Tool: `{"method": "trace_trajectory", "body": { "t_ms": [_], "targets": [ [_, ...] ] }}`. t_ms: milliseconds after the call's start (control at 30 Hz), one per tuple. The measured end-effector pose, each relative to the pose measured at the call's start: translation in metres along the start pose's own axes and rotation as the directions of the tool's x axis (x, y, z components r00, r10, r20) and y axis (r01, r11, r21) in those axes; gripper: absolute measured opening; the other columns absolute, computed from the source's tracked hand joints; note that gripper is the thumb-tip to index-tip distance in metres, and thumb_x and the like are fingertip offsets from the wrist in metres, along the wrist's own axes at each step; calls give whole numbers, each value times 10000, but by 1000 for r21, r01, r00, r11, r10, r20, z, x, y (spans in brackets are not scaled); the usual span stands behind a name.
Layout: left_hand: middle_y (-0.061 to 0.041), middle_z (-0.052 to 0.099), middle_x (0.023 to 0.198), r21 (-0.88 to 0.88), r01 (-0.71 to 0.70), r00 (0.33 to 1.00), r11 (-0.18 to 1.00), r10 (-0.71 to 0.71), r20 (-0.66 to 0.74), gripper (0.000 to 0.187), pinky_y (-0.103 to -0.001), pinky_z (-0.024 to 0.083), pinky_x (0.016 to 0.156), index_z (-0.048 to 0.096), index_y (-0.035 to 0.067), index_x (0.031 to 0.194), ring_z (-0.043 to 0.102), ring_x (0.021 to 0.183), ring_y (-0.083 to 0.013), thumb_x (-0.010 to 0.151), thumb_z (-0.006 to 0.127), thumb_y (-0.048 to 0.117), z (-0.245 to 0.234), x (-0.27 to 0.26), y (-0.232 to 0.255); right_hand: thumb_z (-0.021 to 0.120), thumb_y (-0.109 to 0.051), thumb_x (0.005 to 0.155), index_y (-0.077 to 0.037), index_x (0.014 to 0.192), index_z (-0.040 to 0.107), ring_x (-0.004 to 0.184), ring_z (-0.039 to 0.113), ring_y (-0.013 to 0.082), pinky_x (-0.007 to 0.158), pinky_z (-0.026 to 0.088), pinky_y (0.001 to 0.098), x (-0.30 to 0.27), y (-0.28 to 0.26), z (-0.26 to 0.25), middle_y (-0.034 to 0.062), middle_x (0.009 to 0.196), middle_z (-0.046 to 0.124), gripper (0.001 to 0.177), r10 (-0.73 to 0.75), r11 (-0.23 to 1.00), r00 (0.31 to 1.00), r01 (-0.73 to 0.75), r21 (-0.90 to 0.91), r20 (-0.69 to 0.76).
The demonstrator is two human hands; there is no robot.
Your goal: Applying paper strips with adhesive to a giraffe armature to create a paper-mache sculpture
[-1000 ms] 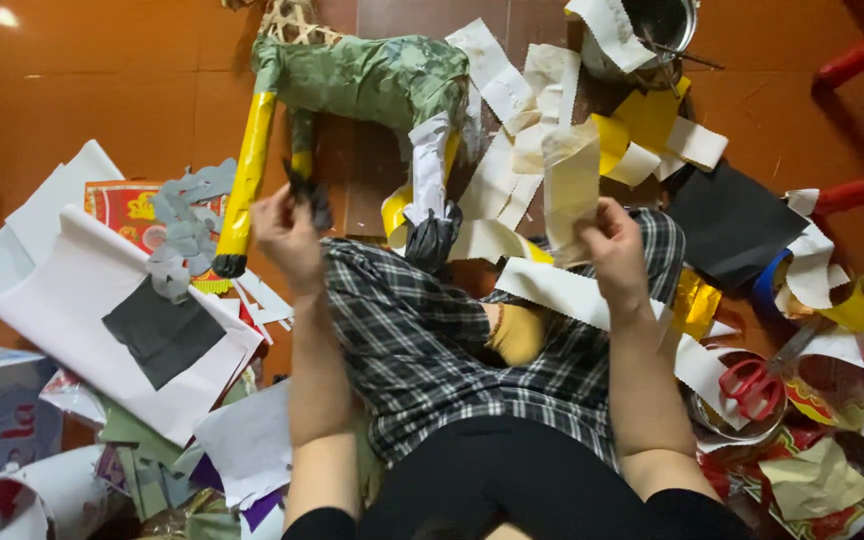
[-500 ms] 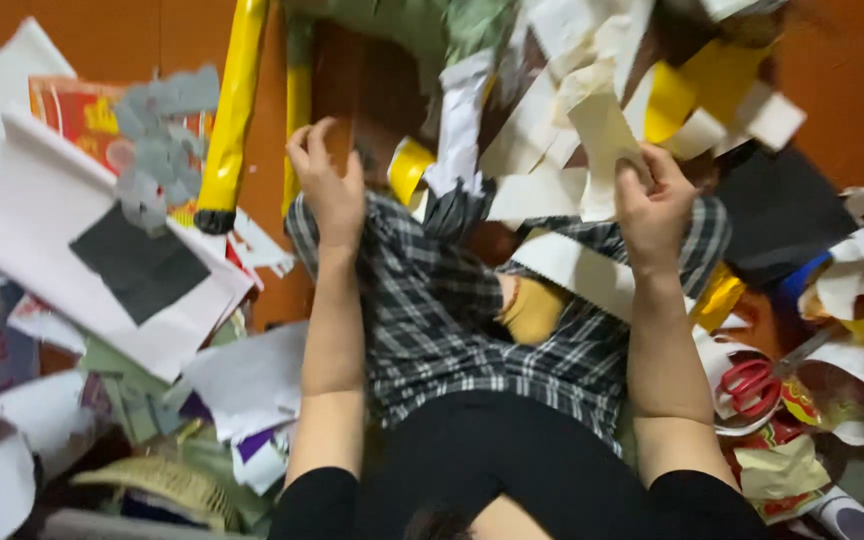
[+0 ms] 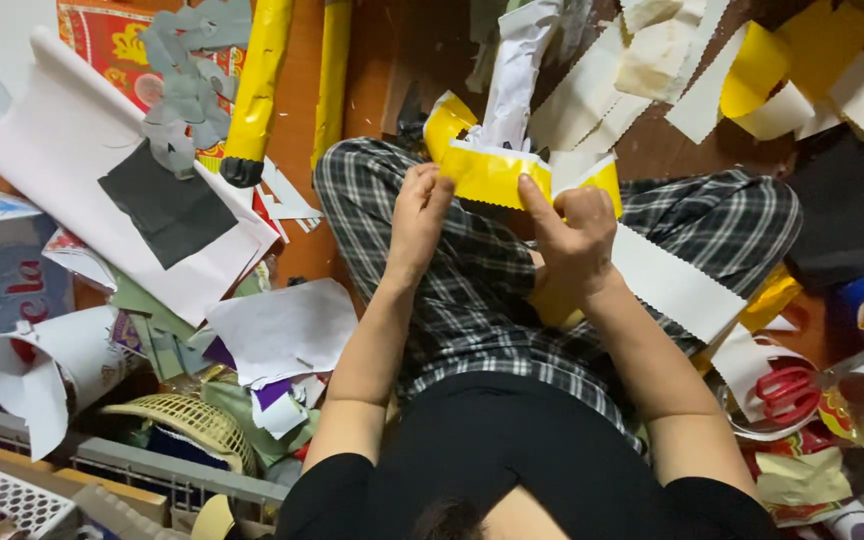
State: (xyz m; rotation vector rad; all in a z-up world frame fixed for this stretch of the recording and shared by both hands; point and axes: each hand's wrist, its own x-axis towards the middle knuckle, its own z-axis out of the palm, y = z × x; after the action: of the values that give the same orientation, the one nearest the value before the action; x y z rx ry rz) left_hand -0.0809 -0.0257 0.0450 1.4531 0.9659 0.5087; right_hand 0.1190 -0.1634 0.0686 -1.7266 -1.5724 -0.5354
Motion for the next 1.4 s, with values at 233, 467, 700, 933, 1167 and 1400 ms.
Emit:
{"method": "trace_trajectory", "body": {
  "t_ms": [233, 467, 700, 933, 1167, 1400],
  "targets": [
    [-40, 602, 1121, -210, 95, 982, 973, -126, -138, 277, -252, 594, 836, 801, -22, 972, 620, 952, -96, 977, 884, 242, 14, 14, 13, 872, -258, 971, -76, 1290, 845, 904, 590, 295, 861, 518, 419, -24, -21, -35, 76, 1061, 576, 368, 156, 959, 978, -184, 215, 141],
    [-23, 738, 972, -296, 176, 973, 939, -211, -93, 226, -272, 605, 812, 812, 37, 1064, 692, 907, -95, 991, 880, 240, 13, 14, -6, 640, -551, 1059, -58, 1284, 444, 625, 582, 118, 407, 342, 192, -24, -42, -13, 43, 842, 578, 577, 294, -821, -150, -546, 169, 944],
    [-41, 720, 784, -427, 266, 919, 864, -361, -158, 287, -229, 593, 641, 758, 45, 899, 692, 701, -84, 1017, 824, 298, 17, 18, -3, 869, -34, 979, -126, 691, 583, 793, 607, 162, 748, 451, 297, 29, -49, -11, -5, 824, 651, 416, 615, -778, -116, -251, 576, 780],
    [-60, 699, 714, -441, 241, 893, 864, -376, -247, 279, -209, 560, 536, 715, 59, 838, 670, 606, -93, 1013, 810, 253, 27, 25, -31, 921, -6, 919, -58, 970, 789, 789, 791, 156, 788, 653, 325, 5, -55, 20, 71, 942, 833, 150, 839, -523, -109, -437, 732, 534],
    [-54, 702, 799, -246, 128, 951, 961, -189, -244, 336, -248, 569, 643, 694, 55, 906, 651, 707, -92, 1126, 665, 308, 35, 33, -10, 927, -61, 933, -50, 1053, 788, 824, 794, 126, 769, 667, 315, 10, -56, 28, 67, 961, 826, 183, 882, -419, -42, -527, 740, 470],
    [-23, 725, 871, -163, 153, 968, 975, -181, -175, 180, -303, 533, 767, 720, 75, 1092, 605, 829, -88, 1095, 725, 255, 34, 29, -40, 917, -84, 952, -26, 1103, 793, 909, 783, 134, 819, 682, 356, -12, -52, 38, 81, 1009, 818, 203, 897, -372, -17, -566, 736, 441]
  ]
}}
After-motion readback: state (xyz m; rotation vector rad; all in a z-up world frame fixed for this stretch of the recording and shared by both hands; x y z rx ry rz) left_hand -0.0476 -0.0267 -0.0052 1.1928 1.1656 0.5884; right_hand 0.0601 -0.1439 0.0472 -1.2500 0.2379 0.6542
